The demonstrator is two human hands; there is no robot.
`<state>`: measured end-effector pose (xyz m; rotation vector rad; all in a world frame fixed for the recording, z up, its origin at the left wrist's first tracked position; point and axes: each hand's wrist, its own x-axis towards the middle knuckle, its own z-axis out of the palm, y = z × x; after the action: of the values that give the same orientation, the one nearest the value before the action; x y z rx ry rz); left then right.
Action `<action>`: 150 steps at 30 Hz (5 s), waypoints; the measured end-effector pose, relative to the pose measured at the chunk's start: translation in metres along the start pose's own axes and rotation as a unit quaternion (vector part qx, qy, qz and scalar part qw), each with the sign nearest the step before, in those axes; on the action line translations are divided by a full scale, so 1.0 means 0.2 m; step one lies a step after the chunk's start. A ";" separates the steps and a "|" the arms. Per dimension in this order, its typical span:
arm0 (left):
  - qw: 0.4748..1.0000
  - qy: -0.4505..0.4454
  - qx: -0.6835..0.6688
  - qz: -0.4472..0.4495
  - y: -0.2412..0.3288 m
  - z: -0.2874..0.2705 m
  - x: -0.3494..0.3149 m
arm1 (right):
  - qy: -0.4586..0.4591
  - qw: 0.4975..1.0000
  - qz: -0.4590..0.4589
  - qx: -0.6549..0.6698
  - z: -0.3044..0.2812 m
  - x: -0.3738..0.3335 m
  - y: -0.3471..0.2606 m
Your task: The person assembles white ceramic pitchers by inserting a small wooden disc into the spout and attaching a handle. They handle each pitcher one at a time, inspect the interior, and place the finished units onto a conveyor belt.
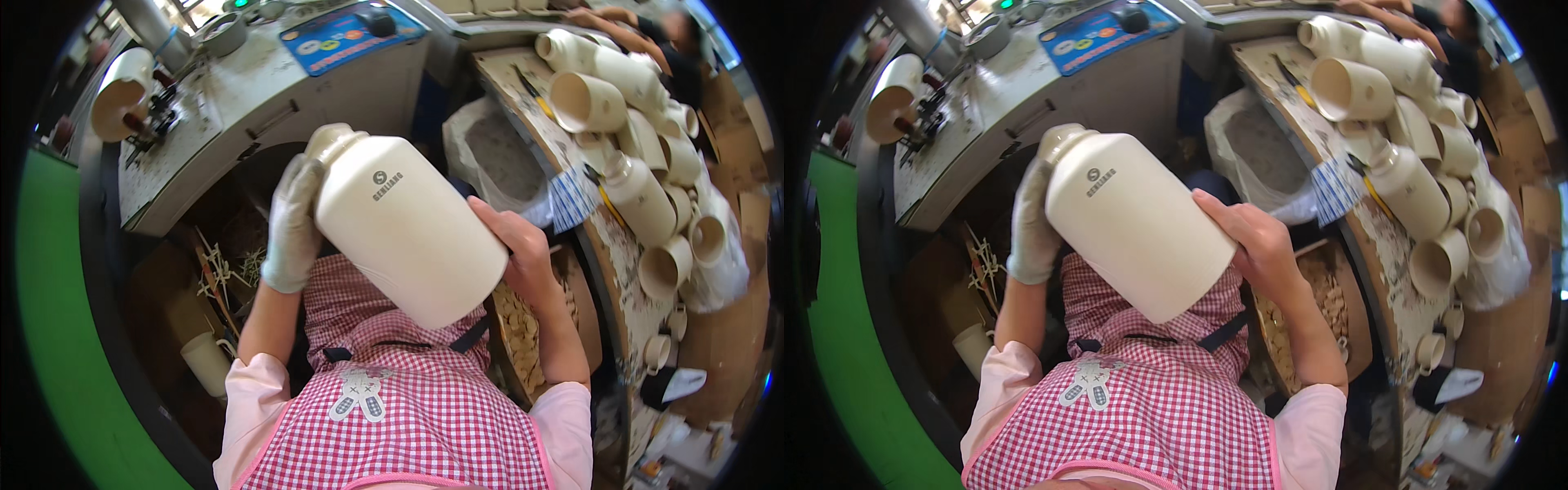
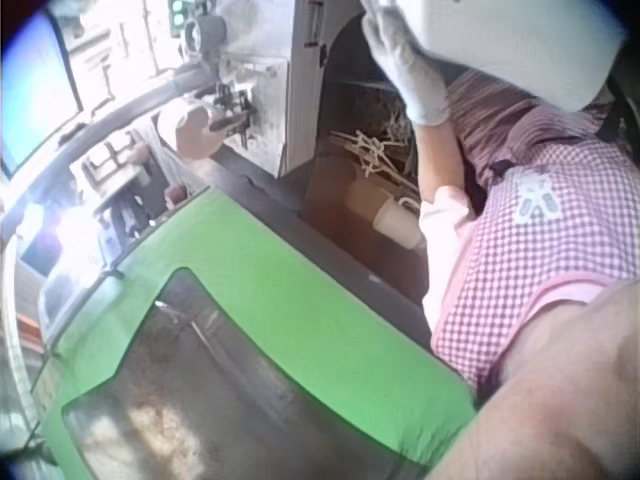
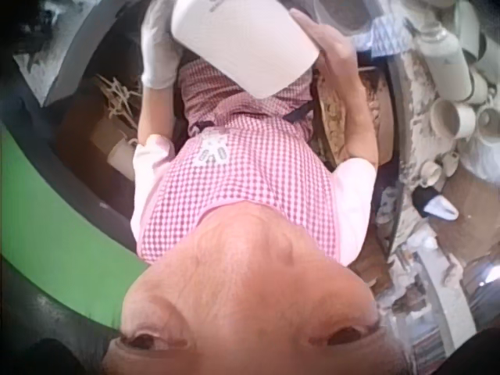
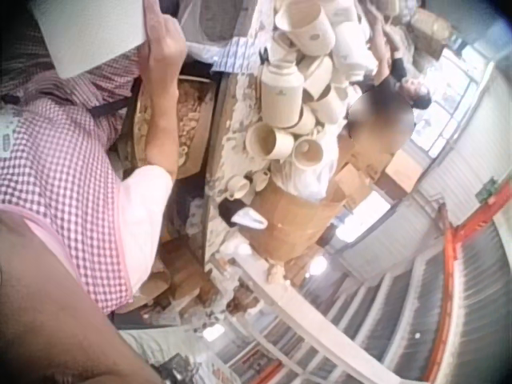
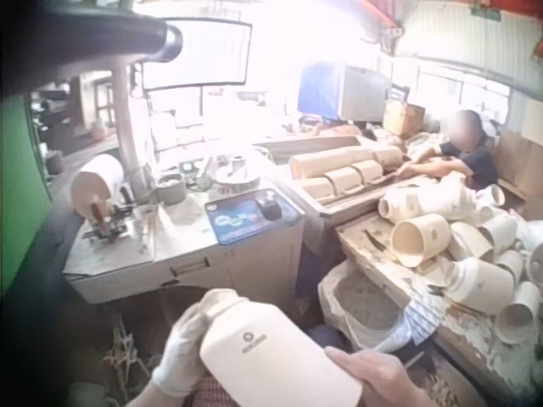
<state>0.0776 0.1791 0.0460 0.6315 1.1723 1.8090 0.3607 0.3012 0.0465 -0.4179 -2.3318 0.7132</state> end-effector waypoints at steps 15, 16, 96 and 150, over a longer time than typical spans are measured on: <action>0.771 0.143 0.567 0.252 1.08 -0.72 1.30 | 0.153 0.903 0.072 -0.394 -0.30 1.75 1.97; 0.733 0.129 0.628 0.227 1.08 -0.73 1.29 | 0.135 0.859 0.058 -0.490 -0.31 1.85 2.11; 0.517 -0.492 0.700 -0.006 -0.03 1.44 3.68 | -0.123 0.774 0.606 0.134 -1.56 2.29 1.58; 0.881 -0.046 0.468 0.052 0.18 0.61 2.26 | 0.291 0.866 0.404 -0.041 -0.60 1.53 0.83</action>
<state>-0.0672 0.6204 0.1128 1.3199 1.9665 1.1724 0.2333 0.6214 0.1772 -1.4753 -1.5555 0.7137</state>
